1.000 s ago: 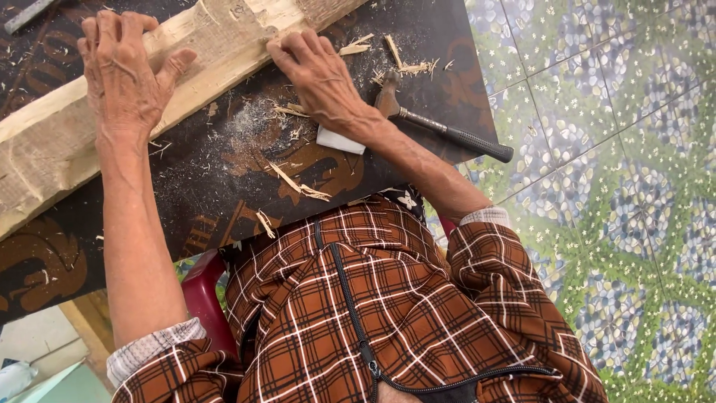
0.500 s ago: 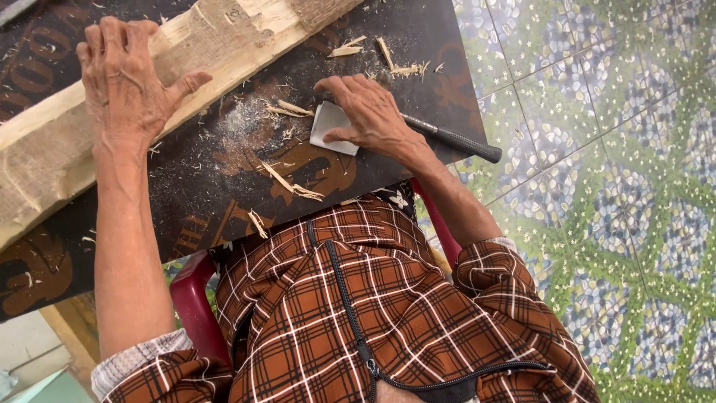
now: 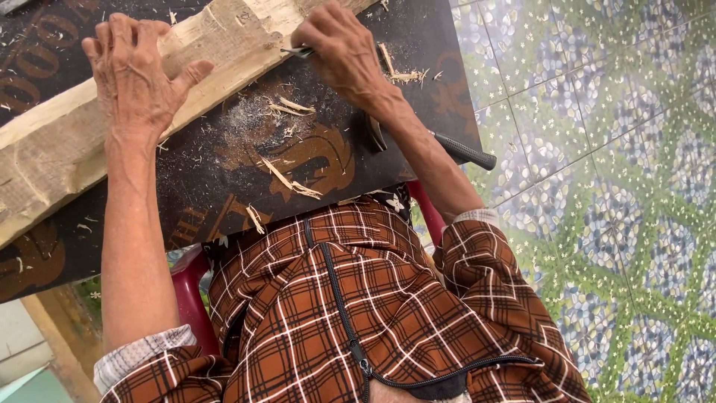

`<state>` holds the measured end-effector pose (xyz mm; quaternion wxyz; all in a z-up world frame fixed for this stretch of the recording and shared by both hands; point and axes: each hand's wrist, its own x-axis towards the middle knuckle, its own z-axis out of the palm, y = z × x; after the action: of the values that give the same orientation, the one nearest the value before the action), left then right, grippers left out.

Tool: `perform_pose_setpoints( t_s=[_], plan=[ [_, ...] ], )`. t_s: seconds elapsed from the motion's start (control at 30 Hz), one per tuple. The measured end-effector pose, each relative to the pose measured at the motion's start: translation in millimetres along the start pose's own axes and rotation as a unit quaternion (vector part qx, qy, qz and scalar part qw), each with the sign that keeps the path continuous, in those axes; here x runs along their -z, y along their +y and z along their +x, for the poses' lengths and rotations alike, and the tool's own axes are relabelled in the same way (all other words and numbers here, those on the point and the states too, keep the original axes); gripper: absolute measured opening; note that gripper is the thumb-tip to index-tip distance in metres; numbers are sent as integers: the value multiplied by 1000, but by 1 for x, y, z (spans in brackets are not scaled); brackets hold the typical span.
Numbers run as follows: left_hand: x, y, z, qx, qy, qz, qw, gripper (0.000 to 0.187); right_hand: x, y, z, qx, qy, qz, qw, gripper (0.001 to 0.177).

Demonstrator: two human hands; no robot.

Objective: Carving a design into a wooden plank using a hammer and chisel, followed by sanding the surface.

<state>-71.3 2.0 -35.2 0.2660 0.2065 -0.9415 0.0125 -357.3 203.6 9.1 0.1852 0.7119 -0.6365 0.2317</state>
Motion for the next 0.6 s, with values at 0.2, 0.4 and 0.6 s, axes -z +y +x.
perform_pose_setpoints(
  t_s=[0.2,0.4,0.6],
  plan=[
    [-3,0,-1,8,-4,22,1000,74,-23,4,-3,24,7,-88,996,4],
    [-2,-1,-1,-5,16,51,999,70,-29,17,-7,-12,-13,-98,995,8],
    [0,3,1,15,-7,-57,998,86,-35,14,-4,4,-40,-148,988,10]
  ],
)
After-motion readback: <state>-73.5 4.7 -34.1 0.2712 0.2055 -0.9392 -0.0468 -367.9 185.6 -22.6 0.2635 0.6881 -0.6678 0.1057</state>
